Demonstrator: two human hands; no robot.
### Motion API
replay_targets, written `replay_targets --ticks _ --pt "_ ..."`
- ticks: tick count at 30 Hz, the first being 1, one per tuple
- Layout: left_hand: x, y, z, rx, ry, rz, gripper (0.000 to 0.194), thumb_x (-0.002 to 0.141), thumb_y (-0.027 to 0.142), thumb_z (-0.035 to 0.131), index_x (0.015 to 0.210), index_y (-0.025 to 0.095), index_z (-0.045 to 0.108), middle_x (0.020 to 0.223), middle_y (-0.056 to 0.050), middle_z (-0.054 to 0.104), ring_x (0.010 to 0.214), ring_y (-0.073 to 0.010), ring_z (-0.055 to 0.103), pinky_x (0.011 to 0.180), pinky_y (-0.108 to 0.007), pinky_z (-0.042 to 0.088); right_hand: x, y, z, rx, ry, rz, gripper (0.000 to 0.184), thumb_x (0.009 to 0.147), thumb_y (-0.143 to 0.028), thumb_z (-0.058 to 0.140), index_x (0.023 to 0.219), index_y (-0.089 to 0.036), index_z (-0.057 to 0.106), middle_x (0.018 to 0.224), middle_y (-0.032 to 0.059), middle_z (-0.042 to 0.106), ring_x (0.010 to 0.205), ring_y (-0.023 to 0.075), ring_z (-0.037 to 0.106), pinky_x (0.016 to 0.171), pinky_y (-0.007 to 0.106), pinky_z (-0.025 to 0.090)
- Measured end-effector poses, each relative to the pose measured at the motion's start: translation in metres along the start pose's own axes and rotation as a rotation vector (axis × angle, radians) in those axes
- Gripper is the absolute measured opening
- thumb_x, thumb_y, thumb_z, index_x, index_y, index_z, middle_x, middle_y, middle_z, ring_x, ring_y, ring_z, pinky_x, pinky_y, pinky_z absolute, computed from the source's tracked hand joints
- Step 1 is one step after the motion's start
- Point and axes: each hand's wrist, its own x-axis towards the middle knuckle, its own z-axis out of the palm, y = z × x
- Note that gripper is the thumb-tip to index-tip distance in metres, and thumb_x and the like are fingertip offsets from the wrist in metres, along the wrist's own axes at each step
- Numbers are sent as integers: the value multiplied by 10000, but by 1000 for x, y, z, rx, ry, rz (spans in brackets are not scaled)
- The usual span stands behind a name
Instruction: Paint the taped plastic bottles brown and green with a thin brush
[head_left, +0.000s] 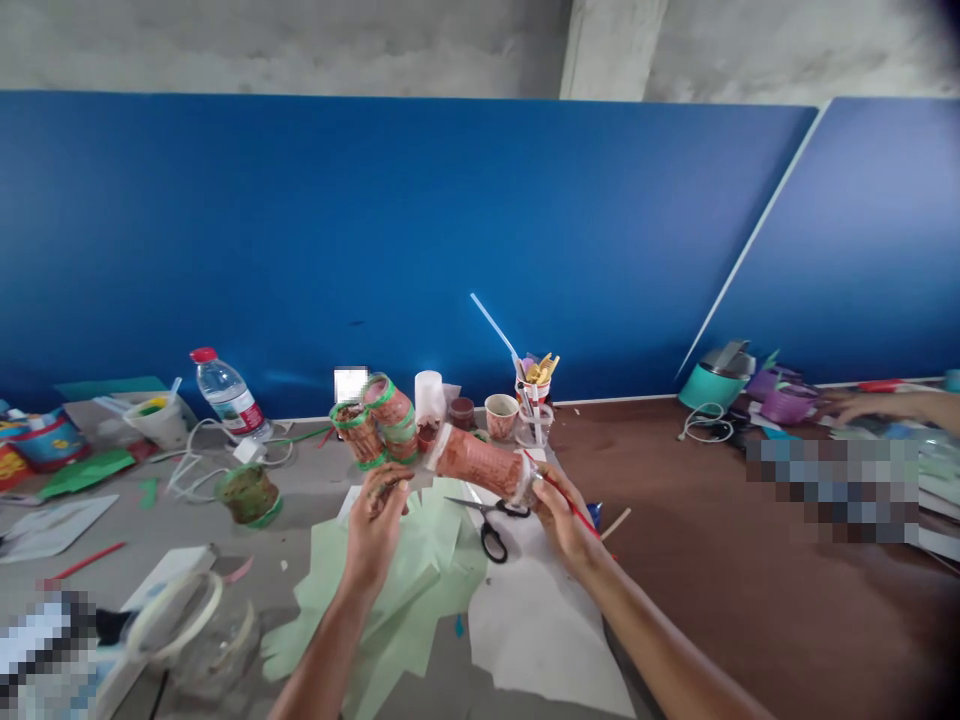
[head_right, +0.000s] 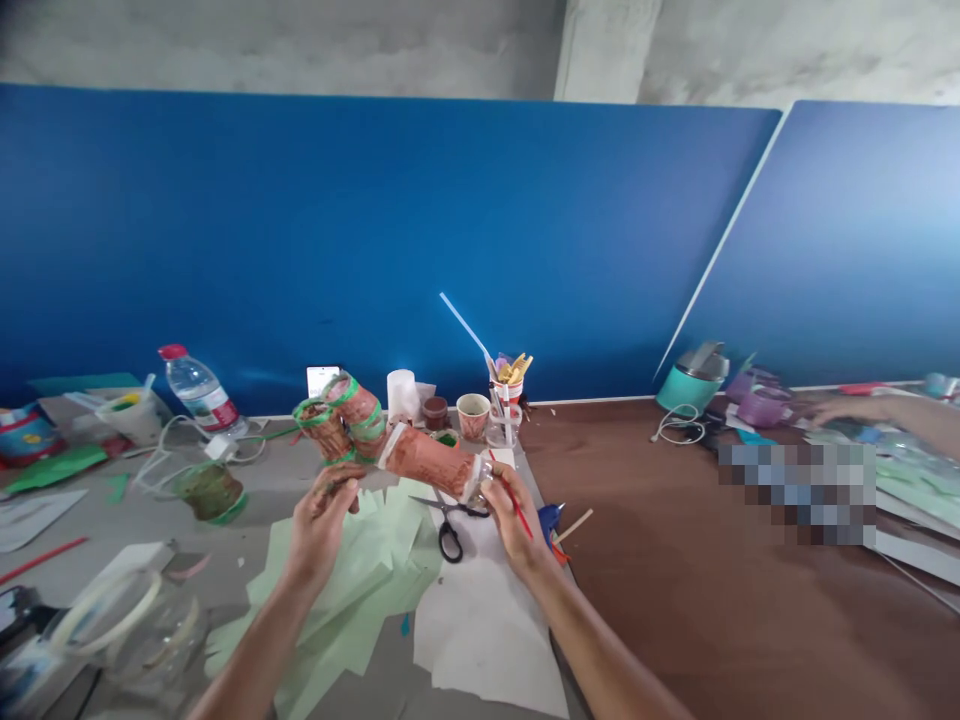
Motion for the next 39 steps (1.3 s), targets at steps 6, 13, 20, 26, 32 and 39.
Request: replay_targets --ticks 6,13,20,26,32,39 --pt "-8 -13 6 -352 -134 -207 453 762 476 739 1148 249 672 1247 -86 661 1225 -253 552 1025 -363 395 -9 2 5 97 -78 89 364 817 -493 625 1067 -228 624 1044 74 696 854 227 645 771 353 514" --pt "-8 -21 4 -426 -194 -213 525 698 520 784 1146 265 684 1337 -85 619 1389 -293 388 1152 -422 257 -12 7 3 166 -132 158 365 801 -498 659 1039 -222 651 1004 66 697 877 229 644 779 363 522" --pt "-8 -19 3 -454 -219 -229 583 652 526 814 1148 245 692 1290 -109 648 1296 -341 497 1098 -467 351 -15 7 6 134 -180 209 394 790 -509 679 1012 -183 672 960 83 690 872 230 641 763 354 529" --pt "-7 -17 2 -465 -183 -226 547 634 515 826 1089 234 713 1197 -109 699 1220 -334 568 1058 -457 403 -17 6 4 60 -216 179 379 828 -512 650 1015 -182 664 900 70 677 802 206 626 749 355 507" --pt "1 -21 -4 -580 -144 -323 581 621 610 794 1011 181 740 1110 -121 730 1197 -349 578 1018 -460 447 -17 4 1 -64 -191 61 531 813 -633 603 1107 -191 622 1042 134 693 770 220 654 775 401 481" --pt "5 -36 -10 -648 -176 -453 528 690 619 742 995 188 753 1047 -101 753 1161 -322 611 1015 -431 466 -11 4 -5 -31 -34 5 598 899 -676 361 1145 -186 600 867 92 700 712 216 640 682 365 484"
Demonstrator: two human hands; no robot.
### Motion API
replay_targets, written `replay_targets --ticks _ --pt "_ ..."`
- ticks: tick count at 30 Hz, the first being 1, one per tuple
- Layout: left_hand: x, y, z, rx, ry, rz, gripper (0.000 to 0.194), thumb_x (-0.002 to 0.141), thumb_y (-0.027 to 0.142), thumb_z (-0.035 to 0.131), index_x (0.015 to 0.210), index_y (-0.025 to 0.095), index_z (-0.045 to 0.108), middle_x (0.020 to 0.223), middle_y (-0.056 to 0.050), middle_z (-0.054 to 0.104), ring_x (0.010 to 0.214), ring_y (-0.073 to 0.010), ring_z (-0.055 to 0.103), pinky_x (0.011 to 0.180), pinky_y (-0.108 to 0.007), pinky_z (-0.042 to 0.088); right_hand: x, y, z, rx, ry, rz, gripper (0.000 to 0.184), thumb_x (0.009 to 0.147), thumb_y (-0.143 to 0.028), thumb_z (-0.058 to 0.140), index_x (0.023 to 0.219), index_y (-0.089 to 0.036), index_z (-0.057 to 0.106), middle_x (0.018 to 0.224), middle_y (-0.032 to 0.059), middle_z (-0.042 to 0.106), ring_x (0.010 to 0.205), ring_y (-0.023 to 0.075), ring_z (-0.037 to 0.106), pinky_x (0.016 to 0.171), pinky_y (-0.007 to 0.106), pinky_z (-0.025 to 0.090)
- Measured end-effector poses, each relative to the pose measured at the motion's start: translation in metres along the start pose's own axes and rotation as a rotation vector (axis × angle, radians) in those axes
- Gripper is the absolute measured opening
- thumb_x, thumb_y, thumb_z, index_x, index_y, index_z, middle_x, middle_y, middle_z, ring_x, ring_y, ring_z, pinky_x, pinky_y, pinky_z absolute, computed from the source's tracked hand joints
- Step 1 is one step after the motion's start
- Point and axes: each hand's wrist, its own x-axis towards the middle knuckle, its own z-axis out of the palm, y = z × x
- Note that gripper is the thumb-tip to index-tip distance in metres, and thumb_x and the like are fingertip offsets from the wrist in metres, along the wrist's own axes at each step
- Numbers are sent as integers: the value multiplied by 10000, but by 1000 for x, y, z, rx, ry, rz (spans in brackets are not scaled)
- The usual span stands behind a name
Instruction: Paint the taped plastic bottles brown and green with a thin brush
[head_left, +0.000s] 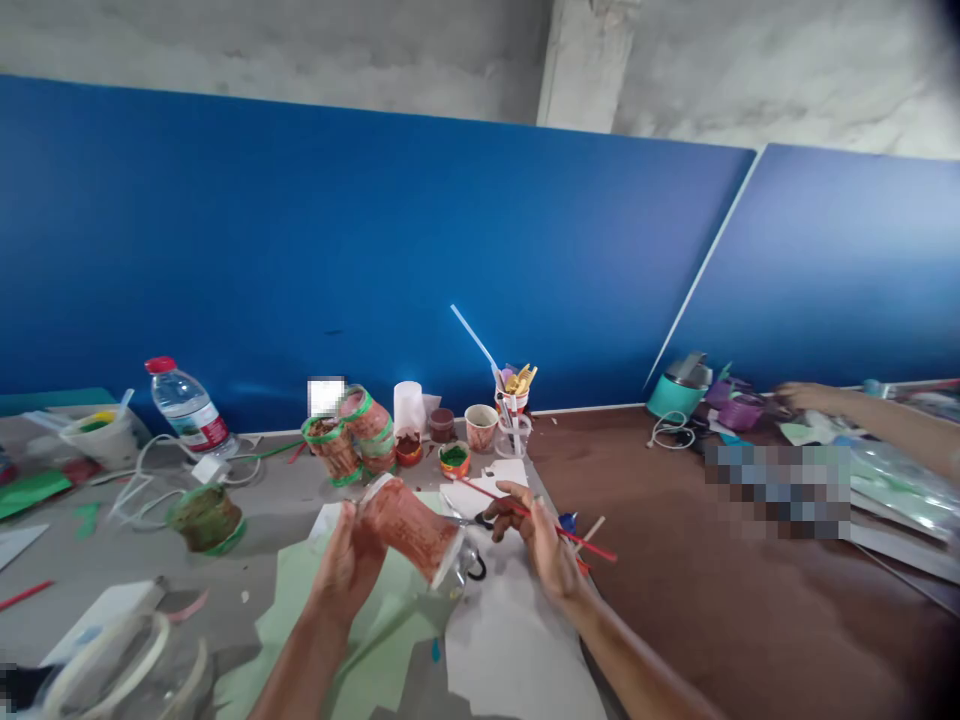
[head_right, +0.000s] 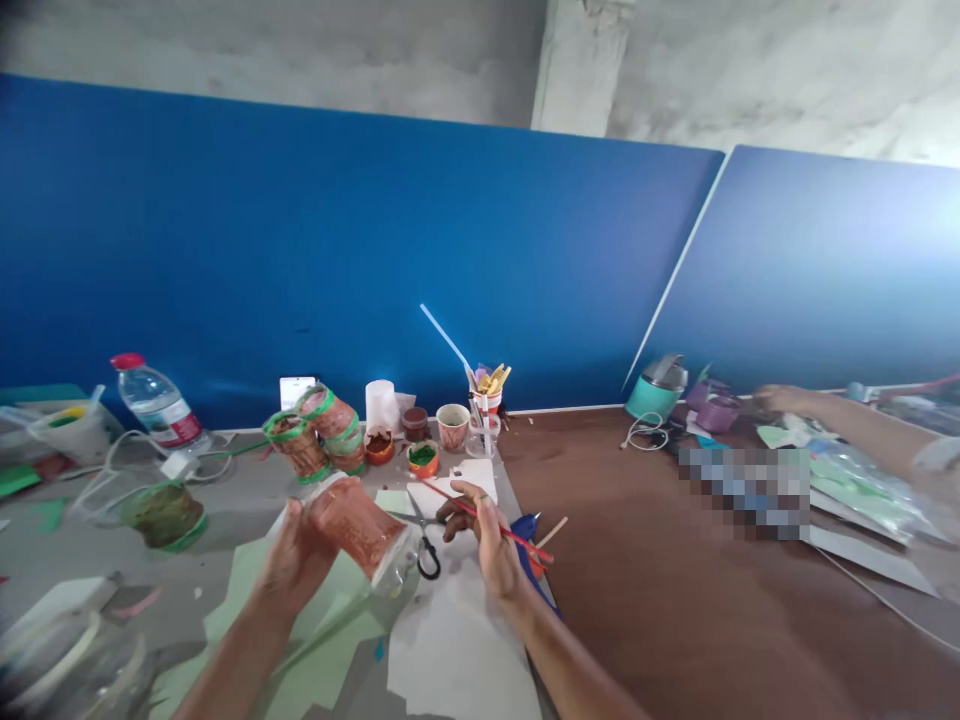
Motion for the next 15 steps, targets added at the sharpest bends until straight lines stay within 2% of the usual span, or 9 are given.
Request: replay_targets --ticks 4,7,11,13,15 --pt "1 -7 -5 -36 -30 -59 538 712 626 721 1001 173 755 1029 -111 760 1137 -328 630 1010 -439 473 7 -3 -8 -78 128 -76 586 918 -654 350 1034 -176 669 759 69 679 648 196 604 618 336 476" --pt "1 -11 -8 -96 -35 -110 502 730 568 739 1010 152 750 1037 -117 761 1087 -312 662 997 -413 488 10 -10 -13 -138 189 -114 539 891 -639 451 991 -172 701 795 71 694 637 180 614 657 334 500" --pt "2 -9 -6 -203 52 -74 337 884 424 627 1019 136 740 1012 -97 769 943 -227 718 915 -314 534 5 -13 -7 -200 160 -29 560 831 -674 532 1020 -180 717 886 99 728 714 217 667 711 363 540" --pt "2 -7 -2 -253 96 -43 321 948 382 532 1024 145 734 984 -79 775 897 -198 726 872 -286 549 -1 -11 0 -224 111 18 590 833 -698 500 1012 -181 720 887 105 733 706 229 677 705 381 555" --pt "2 -5 2 -291 135 -7 330 980 355 468 1014 159 731 967 -63 778 875 -182 728 846 -275 559 -7 -8 9 -287 45 -3 572 860 -679 475 990 -181 723 896 107 731 723 236 685 726 389 563"
